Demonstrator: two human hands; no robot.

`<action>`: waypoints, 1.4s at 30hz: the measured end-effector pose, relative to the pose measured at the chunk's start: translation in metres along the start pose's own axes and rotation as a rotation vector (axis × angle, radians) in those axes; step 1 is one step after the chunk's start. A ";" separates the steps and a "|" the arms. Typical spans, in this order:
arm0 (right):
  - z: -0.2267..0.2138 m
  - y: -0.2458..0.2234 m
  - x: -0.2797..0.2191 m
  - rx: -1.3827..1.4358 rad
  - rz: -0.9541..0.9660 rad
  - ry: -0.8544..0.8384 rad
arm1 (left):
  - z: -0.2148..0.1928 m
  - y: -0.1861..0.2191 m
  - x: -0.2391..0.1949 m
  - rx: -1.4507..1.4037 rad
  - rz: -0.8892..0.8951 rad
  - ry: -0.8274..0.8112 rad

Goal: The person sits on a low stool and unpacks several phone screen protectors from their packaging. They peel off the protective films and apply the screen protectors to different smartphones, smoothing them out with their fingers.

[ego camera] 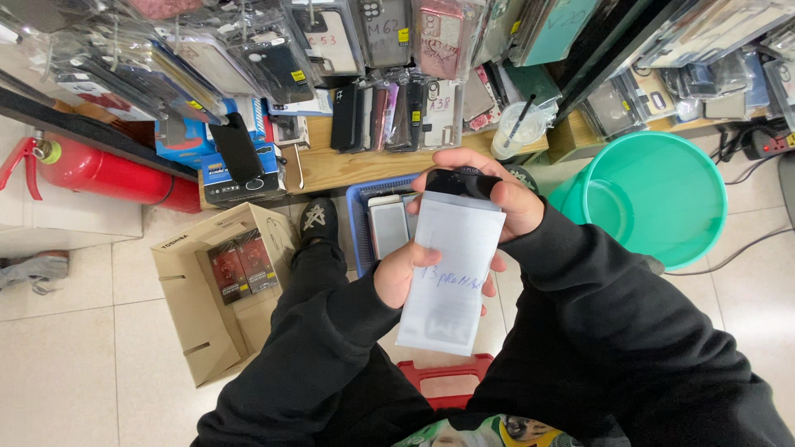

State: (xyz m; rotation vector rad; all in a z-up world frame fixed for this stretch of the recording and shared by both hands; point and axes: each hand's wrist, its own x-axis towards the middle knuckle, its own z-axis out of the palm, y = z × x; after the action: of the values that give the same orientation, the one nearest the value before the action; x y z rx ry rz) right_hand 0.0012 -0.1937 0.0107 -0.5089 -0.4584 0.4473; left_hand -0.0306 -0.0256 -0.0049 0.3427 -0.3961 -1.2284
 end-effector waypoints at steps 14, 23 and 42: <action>-0.006 -0.027 -0.003 -0.071 -0.149 0.224 | 0.012 -0.009 0.004 0.056 -0.077 0.047; -0.004 -0.049 0.006 -0.030 -0.208 0.419 | 0.003 -0.020 0.005 -0.079 -0.091 0.032; 0.011 -0.029 0.017 -0.097 -0.085 0.663 | 0.031 -0.014 0.016 -0.287 0.226 0.317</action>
State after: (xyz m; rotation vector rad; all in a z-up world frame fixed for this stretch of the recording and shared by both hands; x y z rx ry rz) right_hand 0.0180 -0.2036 0.0399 -0.6916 0.1379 0.1555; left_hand -0.0520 -0.0462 0.0173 0.2329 0.0166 -0.9722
